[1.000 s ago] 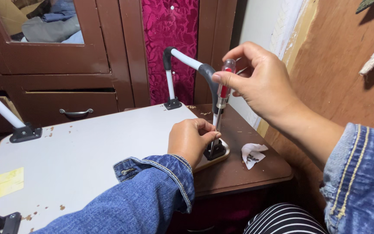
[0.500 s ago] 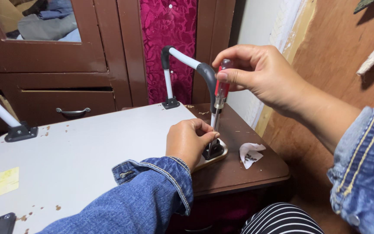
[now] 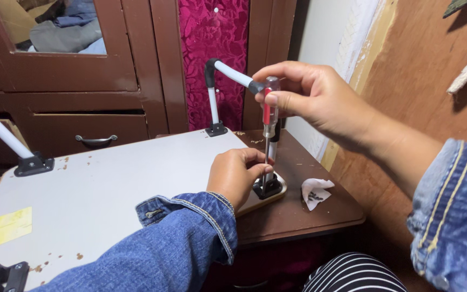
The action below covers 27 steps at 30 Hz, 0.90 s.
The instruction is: The person uses a red-handled screwdriver to tighten screws on the black mounting brackets that hold the metal handles of a small white folding table, working on one bracket and then the other while the table rests on their lap.
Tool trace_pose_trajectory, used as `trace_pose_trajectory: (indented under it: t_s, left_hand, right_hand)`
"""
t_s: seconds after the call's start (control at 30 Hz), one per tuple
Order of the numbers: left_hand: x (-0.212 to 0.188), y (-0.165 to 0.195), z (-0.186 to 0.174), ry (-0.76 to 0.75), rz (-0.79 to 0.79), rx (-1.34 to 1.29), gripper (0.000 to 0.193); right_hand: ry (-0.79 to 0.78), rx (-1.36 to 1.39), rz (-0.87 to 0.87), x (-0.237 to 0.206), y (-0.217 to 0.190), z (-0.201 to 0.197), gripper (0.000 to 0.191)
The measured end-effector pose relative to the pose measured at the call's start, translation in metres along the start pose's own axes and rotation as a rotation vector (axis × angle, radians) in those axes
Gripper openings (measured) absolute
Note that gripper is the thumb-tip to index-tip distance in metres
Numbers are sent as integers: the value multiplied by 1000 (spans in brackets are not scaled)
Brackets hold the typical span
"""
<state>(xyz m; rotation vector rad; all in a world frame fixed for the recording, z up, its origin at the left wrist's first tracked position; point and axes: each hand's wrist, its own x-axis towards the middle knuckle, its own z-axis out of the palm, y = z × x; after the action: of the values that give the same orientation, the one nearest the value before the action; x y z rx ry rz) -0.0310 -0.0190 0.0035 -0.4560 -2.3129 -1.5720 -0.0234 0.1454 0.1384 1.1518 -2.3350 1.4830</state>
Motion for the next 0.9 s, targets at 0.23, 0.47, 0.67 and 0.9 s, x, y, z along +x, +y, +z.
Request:
trace_pose_trajectory:
  t_s: [0.23,0.47,0.67,0.9]
  left_hand:
    - [0,6,-1,16,-38,69,15]
    - [-3,7,-3,27,-44,72,14]
    - [-5,10,0,31,-46,77,15]
    - [-5,13,-1,21,-64,88,16]
  right_hand:
    - [276,-262,-92,-6,4,11,24]
    - [291,-291,-48,-9,-8,16,17]
    - [336,-307,-107,-6,-18,23,21]
    - [356,-452,-126,-5,-16,25,15]
